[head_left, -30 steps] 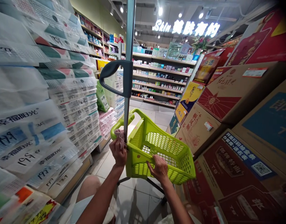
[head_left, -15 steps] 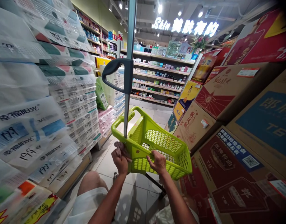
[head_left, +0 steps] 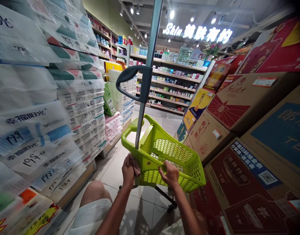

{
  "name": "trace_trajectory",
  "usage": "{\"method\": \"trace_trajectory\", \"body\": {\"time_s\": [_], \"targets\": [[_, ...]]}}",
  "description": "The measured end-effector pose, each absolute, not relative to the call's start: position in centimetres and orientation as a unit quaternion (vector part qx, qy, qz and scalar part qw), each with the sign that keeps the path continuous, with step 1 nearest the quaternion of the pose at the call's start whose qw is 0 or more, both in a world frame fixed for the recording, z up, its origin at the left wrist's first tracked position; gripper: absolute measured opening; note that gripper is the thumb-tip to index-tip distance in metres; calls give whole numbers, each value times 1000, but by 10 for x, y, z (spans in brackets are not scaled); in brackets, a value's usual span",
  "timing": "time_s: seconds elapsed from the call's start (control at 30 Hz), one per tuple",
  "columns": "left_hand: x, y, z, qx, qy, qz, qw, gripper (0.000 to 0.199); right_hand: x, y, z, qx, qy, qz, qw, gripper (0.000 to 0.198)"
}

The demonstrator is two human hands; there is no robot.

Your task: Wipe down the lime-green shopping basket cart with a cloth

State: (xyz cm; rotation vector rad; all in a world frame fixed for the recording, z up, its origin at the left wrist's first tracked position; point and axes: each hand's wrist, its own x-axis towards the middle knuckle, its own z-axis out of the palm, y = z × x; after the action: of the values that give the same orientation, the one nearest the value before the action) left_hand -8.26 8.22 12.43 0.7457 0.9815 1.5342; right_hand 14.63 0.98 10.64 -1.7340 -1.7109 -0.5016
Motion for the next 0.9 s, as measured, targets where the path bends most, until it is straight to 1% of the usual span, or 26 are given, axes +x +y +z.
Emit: {"method": "trace_trajectory", "body": {"time_s": [0.07,0.17,0.23,0.3,0.37,0.47,0.5,0.53,0.63,0.7,0.77,0.83,0.9], "targets": [[-93,95,155,269,394,633,609,44,149,10,107,-658,-651,-191,327,24],[-105,104,180,249,376,621,642,59,152,9,107,-650,-654,-190,337,23],[-103,101,180,247,373,621,643,61,155,9,106,-647,-657,-187,340,24],[-94,92,169,257,383,629,626,54,158,8,104,-645,-660,-184,339,23],[-79,80,149,291,417,650,564,43,161,7,103,-643,-663,-184,336,21],[-59,62,107,383,486,667,416,31,163,5,102,-642,-664,-189,333,18],[-54,56,92,413,498,659,385,29,163,3,103,-646,-661,-189,333,18],[-50,51,77,436,507,645,369,26,163,2,104,-651,-657,-188,332,18],[-45,38,48,458,541,598,374,22,163,-1,107,-661,-649,-181,330,17],[-44,33,52,471,535,601,363,19,164,-2,109,-656,-653,-179,333,16],[-45,33,76,507,491,633,318,18,165,-3,110,-645,-661,-181,337,14],[-51,40,114,545,445,667,243,19,167,-4,111,-636,-665,-184,345,12],[-61,50,154,562,428,694,143,25,170,-6,111,-635,-663,-181,352,10]]}}
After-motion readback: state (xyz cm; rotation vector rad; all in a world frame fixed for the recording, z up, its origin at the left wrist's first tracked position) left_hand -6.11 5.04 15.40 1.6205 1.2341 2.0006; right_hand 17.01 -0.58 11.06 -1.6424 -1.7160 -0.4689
